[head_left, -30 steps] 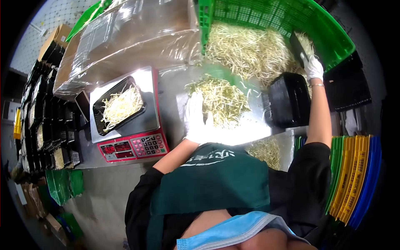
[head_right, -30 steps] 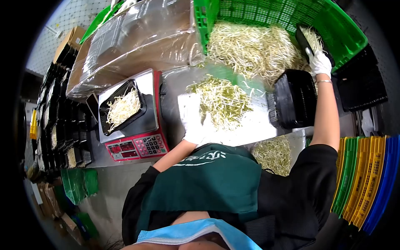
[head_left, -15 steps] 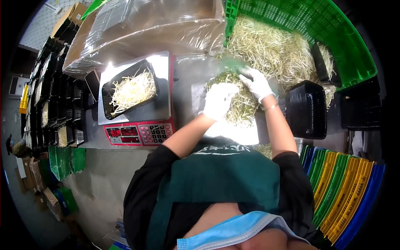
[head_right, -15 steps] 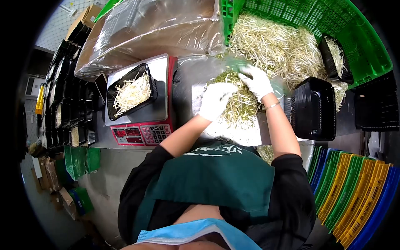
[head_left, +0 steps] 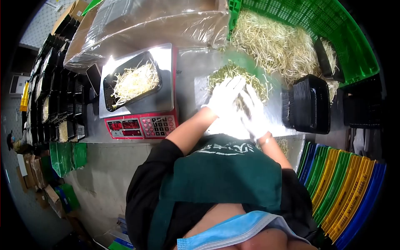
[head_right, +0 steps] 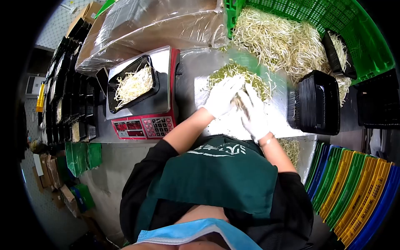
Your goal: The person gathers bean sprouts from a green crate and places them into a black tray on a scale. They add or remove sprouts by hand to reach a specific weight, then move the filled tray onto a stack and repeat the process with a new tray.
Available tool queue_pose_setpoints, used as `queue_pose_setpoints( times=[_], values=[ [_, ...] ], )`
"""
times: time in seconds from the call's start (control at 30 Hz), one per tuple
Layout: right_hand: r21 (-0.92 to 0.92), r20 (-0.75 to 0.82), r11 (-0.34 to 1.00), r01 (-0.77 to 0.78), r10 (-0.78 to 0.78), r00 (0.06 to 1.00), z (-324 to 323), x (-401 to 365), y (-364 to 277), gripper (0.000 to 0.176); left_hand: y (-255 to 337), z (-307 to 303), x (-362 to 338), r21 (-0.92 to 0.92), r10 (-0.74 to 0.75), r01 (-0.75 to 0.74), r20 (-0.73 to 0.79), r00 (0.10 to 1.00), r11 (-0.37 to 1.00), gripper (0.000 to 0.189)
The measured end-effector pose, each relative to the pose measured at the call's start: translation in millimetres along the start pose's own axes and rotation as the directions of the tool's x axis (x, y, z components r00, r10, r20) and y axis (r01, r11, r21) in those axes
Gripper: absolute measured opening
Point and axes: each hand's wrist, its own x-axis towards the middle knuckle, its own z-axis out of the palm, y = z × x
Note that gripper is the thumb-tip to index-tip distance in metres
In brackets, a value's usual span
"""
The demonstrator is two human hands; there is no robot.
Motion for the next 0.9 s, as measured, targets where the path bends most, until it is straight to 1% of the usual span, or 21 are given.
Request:
queue_pose_setpoints(
  times=[0.03, 0.07, 0.1, 0.13, 0.17, 0.2, 0.23, 0.27, 0.3, 0.33, 0.37, 0.43, 0.5, 0.53, 0.57, 0.6, 0.63, 0.7, 0.77, 0.83, 0.9],
  values=[
    [-0.089, -0.088, 0.996, -0.015, 0.007, 0.996, 0.8, 7.8, 1.5, 0.046, -2.0, 3.3, 7.0, -0.106, -0.021, 0.022, 0.01, 1.0, 0.994, 0.063],
    [0.099, -0.191, 0.995, -0.017, 0.035, 0.981, -6.1, 17.1, -1.8, 0.041, -4.4, 3.0, 11.6, -0.207, -0.039, 0.042, 0.018, 0.999, 0.978, 0.049],
    [0.287, -0.279, 0.958, -0.007, 0.09, 0.956, -14.4, 24.8, -8.1, 0.037, 0.4, -8.7, 11.3, -0.201, -0.04, 0.043, 0.019, 0.999, 0.979, 0.049],
    [0.64, -0.211, 0.767, -0.049, 0.236, 0.949, -21.5, 29.3, -3.7, 0.034, 6.1, -19.4, 6.6, -0.299, 0.014, -0.046, -0.106, 0.994, 0.953, 0.041],
    [0.661, -0.069, 0.735, -0.149, 0.257, 0.964, -43.4, 38.2, -11.3, 0.037, 9.8, -29.5, 2.4, -0.384, 0.058, -0.148, -0.237, 0.97, 0.911, 0.034],
    [0.471, -0.016, 0.874, -0.12, 0.145, 0.989, -60.3, 46.1, -13.5, 0.042, 2.0, -30.9, -1.6, -0.458, 0.04, -0.082, -0.101, 0.994, 0.885, 0.038],
    [0.257, 0.059, 0.965, -0.055, 0.041, 0.997, -73.1, 53.3, -9.0, 0.047, -4.7, -29.3, -8.9, -0.455, 0.049, -0.092, -0.107, 0.993, 0.886, 0.038],
    [0.408, 0.095, 0.906, -0.112, 0.08, 0.992, -67.4, 49.8, 20.4, 0.056, -11.8, -26.6, -17.0, -0.351, -0.002, -0.016, -0.05, 0.999, 0.936, 0.04],
    [0.422, 0.081, 0.893, -0.155, 0.133, 0.988, -65.8, 52.4, 40.7, 0.063, -16.4, -26.2, -21.4, -0.238, -0.065, 0.064, 0.002, 0.998, 0.969, 0.043],
    [0.249, 0.031, 0.944, -0.214, 0.213, 0.976, -67.3, 51.1, 55.2, 0.066, -19.2, -29.8, -19.8, -0.254, -0.186, 0.218, 0.142, 0.972, 0.942, 0.052],
    [0.076, -0.032, 0.955, -0.286, 0.289, 0.957, -64.2, 47.4, 66.5, 0.069, -20.2, -31.8, -14.3, -0.248, -0.188, 0.22, 0.145, 0.971, 0.944, 0.052],
    [0.077, -0.123, 0.971, -0.227, 0.235, 0.964, -36.4, 38.4, 73.8, 0.066, -14.8, -30.6, 9.4, -0.221, -0.289, 0.275, -0.033, 0.957, 0.936, 0.062],
    [0.539, -0.059, 0.796, -0.275, 0.361, 0.931, -15.0, 42.3, 58.5, 0.05, -15.0, -13.9, 33.7, -0.159, -0.296, 0.275, -0.126, 0.947, 0.948, 0.067],
    [0.571, -0.103, 0.759, -0.314, 0.445, 0.89, -13.6, 43.0, 45.0, 0.035, -21.8, 0.9, 41.6, -0.16, -0.176, 0.156, -0.124, 0.976, 0.975, 0.057],
    [0.566, -0.099, 0.761, -0.316, 0.444, 0.891, -22.1, 47.9, 41.5, 0.035, -27.6, 11.6, 46.6, -0.16, -0.053, 0.032, -0.126, 0.991, 0.987, 0.047],
    [0.574, -0.08, 0.747, -0.335, 0.459, 0.885, -28.8, 53.2, 40.7, 0.032, -13.9, -0.4, 52.3, -0.271, -0.167, 0.2, 0.141, 0.976, 0.942, 0.028],
    [0.584, -0.061, 0.731, -0.355, 0.475, 0.878, -35.2, 58.5, 39.9, 0.03, 0.9, 2.4, 41.0, -0.29, -0.181, 0.166, -0.026, 0.983, 0.943, 0.02],
    [0.551, -0.028, 0.732, -0.402, 0.497, 0.867, -43.0, 73.2, 40.3, 0.031, 16.4, 1.9, 11.4, -0.269, -0.08, 0.067, -0.037, 0.996, 0.961, 0.022],
    [0.208, 0.059, 0.925, -0.317, 0.312, 0.948, -39.5, 89.8, 42.0, 0.047, 22.9, -8.2, -20.0, -0.269, -0.012, 0.01, -0.008, 1.0, 0.963, 0.025],
    [-0.095, 0.16, 0.978, -0.188, 0.202, 0.966, -4.1, 93.0, 85.1, 0.053, 26.8, -23.7, -44.7, -0.254, 0.058, -0.053, 0.011, 0.998, 0.966, 0.034],
    [-0.063, 0.241, 0.976, -0.206, 0.216, 0.946, -11.8, 83.2, 76.3, 0.052, 30.2, -37.7, -67.2, -0.158, 0.021, -0.05, -0.18, 0.983, 0.986, 0.074]
  ],
)
